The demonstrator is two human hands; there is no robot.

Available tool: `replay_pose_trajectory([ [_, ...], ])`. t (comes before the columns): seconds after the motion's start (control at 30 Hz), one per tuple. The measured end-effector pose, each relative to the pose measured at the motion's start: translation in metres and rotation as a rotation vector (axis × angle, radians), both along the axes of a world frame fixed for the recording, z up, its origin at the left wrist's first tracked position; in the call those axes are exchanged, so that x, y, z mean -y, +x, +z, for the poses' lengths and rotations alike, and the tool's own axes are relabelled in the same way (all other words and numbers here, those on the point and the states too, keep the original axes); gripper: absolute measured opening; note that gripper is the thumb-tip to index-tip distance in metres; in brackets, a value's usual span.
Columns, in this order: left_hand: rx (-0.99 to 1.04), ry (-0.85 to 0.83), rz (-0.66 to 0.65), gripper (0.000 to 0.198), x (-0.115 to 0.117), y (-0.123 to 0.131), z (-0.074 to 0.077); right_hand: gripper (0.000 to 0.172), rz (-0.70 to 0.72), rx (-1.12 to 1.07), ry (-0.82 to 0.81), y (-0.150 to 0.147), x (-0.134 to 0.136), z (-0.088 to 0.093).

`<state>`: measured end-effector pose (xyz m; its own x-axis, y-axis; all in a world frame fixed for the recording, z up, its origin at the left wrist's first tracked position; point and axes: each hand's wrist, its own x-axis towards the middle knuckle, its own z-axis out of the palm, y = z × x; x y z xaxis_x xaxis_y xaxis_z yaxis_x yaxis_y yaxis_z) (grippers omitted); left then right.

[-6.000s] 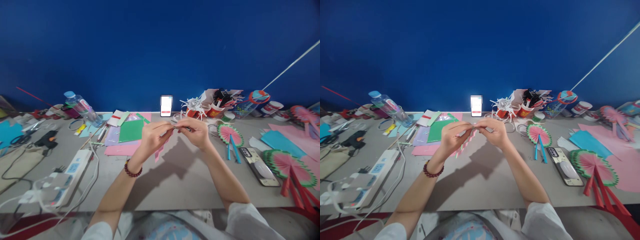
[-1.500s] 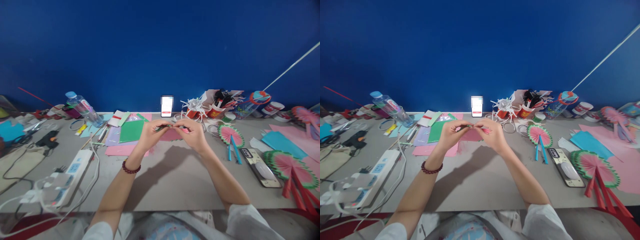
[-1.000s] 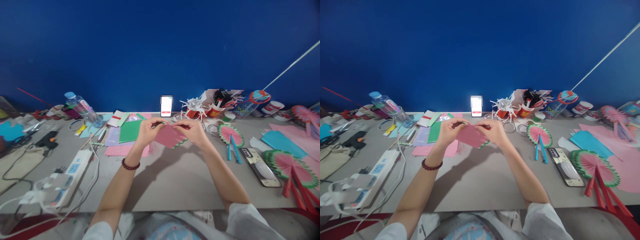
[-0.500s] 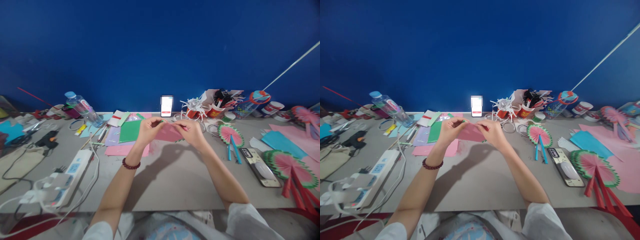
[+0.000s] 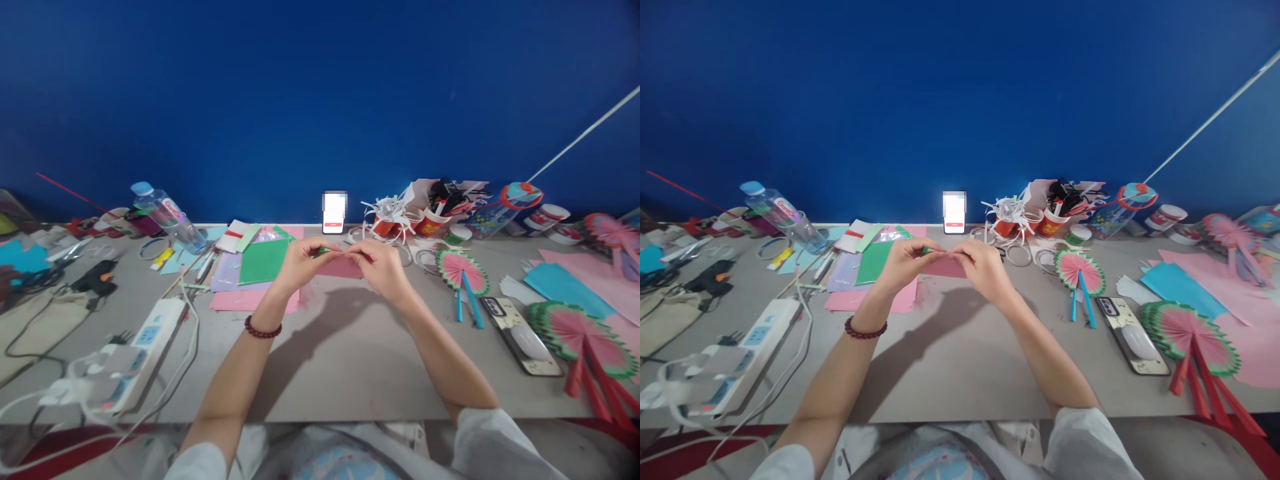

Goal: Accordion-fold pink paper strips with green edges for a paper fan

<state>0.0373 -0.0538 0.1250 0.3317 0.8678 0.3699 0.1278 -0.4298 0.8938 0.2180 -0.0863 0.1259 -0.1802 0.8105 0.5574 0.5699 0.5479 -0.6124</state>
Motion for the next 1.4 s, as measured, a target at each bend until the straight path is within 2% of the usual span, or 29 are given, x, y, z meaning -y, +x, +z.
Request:
replay_pose_trajectory([
  [0.17,0.001,0.013,0.036,0.02,-0.002,-0.001,-0.001,0.015,0.054,-0.026,-0.188,0.013,-0.003,0.006],
  [0.3,0.0,0.003,0.045,0.019,-0.001,-0.002,0.0,0.014,0.061,-0.008,-0.261,0.018,-0.004,0.01],
  [0.5,0.011,0.003,0.056,0.02,0.0,-0.001,0.002,0.015,0.041,-0.02,-0.21,0.013,-0.002,0.01],
  [0.73,0.022,-0.059,0.067,0.02,-0.001,-0.003,0.0,0.02,-0.031,0.018,-0.061,0.006,-0.004,-0.001],
  [0.87,-0.003,-0.095,0.062,0.018,-0.001,-0.002,-0.001,0.02,-0.026,0.031,-0.058,0.005,-0.005,-0.004],
  [1.1,0.064,-0.092,0.138,0.015,-0.007,-0.006,-0.004,0.017,0.029,-0.037,-0.28,0.019,-0.007,0.005],
  [1.4,0.107,-0.103,0.061,0.015,-0.009,-0.012,-0.001,0.022,0.107,-0.197,-0.504,0.024,-0.016,-0.003],
])
